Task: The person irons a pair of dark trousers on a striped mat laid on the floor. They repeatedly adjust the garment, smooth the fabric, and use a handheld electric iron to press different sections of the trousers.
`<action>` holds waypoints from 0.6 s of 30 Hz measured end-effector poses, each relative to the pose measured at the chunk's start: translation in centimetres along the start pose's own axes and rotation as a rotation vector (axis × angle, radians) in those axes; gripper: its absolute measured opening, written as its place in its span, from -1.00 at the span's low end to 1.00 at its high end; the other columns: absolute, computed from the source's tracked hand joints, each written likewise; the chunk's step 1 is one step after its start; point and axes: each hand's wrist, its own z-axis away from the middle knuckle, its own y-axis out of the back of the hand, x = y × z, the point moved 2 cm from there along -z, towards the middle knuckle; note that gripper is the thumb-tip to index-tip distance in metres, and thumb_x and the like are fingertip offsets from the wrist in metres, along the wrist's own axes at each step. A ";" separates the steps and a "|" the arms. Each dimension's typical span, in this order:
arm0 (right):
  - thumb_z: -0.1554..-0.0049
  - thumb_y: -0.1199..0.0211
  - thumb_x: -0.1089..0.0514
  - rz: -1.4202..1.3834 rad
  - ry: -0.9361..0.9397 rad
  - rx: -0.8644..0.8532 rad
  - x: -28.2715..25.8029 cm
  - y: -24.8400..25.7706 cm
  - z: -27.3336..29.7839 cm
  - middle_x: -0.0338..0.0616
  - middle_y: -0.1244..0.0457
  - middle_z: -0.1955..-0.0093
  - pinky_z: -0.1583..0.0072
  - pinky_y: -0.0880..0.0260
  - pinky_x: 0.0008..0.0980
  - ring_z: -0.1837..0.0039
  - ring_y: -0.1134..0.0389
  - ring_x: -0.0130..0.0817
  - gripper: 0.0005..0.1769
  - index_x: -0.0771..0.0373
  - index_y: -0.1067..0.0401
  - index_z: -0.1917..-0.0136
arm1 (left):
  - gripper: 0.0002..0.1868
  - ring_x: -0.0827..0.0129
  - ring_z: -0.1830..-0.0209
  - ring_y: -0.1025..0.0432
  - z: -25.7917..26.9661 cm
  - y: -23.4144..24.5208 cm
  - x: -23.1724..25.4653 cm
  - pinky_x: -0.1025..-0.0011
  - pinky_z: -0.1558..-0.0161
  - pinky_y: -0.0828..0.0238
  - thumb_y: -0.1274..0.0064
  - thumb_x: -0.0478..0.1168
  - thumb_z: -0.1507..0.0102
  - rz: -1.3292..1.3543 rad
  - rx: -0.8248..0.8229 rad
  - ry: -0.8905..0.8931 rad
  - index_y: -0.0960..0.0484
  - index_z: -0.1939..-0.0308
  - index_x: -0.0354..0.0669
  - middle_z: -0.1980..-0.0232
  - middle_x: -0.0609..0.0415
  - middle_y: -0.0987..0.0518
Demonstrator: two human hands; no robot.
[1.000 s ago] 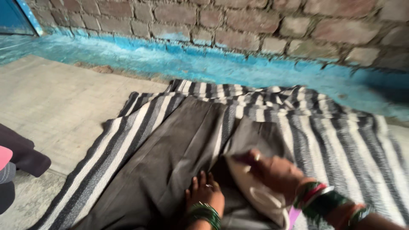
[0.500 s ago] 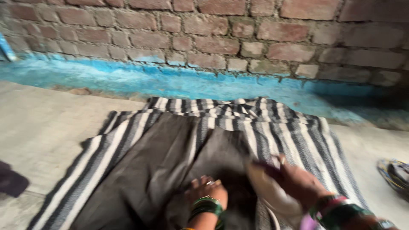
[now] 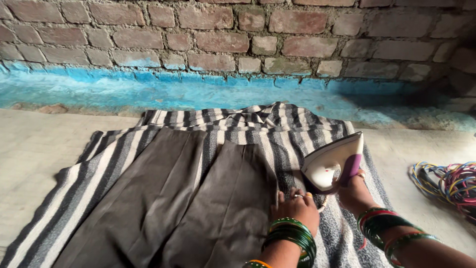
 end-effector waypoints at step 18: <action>-0.08 -0.28 0.16 0.292 0.211 0.231 -11.2 -1.7 11.3 0.34 -0.38 -0.04 -0.19 -0.37 0.03 -0.17 -0.39 0.27 -0.55 0.34 -0.34 -0.21 | -0.39 -0.05 -0.58 -0.06 0.5 2.4 -5.1 0.00 -0.55 0.06 0.47 0.14 -0.45 0.066 0.061 0.169 -0.46 -0.33 -0.12 -0.48 -0.11 -0.34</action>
